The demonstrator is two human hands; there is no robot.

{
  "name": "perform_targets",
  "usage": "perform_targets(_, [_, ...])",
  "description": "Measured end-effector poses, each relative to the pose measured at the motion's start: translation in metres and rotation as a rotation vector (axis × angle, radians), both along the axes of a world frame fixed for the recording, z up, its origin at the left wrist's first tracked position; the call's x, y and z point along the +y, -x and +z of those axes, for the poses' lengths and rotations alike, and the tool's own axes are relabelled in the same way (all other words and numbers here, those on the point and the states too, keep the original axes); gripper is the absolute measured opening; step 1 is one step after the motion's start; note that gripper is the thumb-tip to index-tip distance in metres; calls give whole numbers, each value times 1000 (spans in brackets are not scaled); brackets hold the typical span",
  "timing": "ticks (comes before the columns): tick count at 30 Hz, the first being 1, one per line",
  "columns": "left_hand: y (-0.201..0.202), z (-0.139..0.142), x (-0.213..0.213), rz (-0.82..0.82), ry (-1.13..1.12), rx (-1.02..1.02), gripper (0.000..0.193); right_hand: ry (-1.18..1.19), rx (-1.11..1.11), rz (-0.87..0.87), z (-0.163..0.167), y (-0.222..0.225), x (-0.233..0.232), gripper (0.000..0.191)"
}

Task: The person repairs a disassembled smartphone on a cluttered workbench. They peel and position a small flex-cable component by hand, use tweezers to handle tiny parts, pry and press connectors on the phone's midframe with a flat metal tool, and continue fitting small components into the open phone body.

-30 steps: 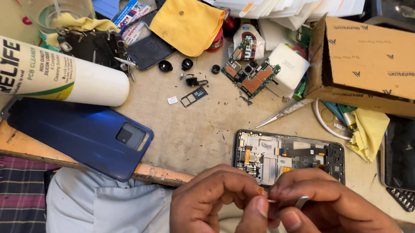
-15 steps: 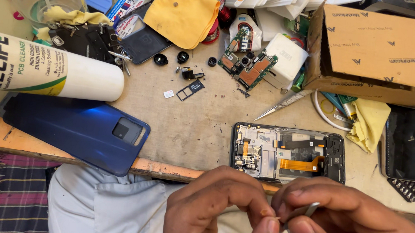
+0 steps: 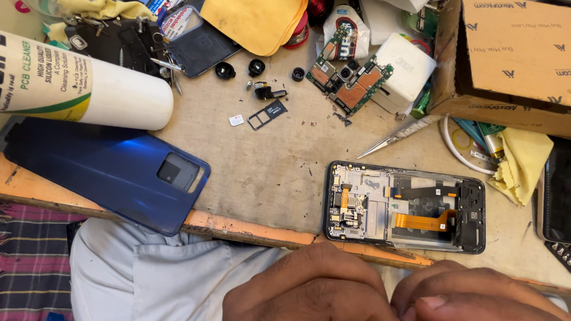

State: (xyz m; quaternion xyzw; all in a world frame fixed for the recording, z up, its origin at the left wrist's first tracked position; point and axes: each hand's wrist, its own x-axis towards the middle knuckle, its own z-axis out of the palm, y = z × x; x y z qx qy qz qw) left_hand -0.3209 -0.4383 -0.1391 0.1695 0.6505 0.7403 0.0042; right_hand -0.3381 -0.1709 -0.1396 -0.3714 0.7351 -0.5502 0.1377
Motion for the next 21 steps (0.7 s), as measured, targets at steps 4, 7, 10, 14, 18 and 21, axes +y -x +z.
perform_targets(4, [1, 0, -7, -13, -2, 13, 18, -24, -13, 2, 0, 1, -2, 50])
perform_targets(7, [1, 0, -11, -15, 16, 20, 20, -21, -7, 16, 2, 0, -5, 48])
perform_targets(10, [2, 1, -13, -22, 24, 29, 21, -16, -25, 35, 4, 2, -8, 45])
perform_targets(14, [4, 0, -18, -27, 25, 57, 21, -20, -56, 47, 6, 3, -12, 41])
perform_targets(18, [4, 1, -19, -13, 14, 53, 21, -17, -50, 44, 6, 4, -16, 39])
perform_targets(21, [4, 0, -22, -28, -18, 22, 23, -38, -34, 59, 8, 5, -19, 40])
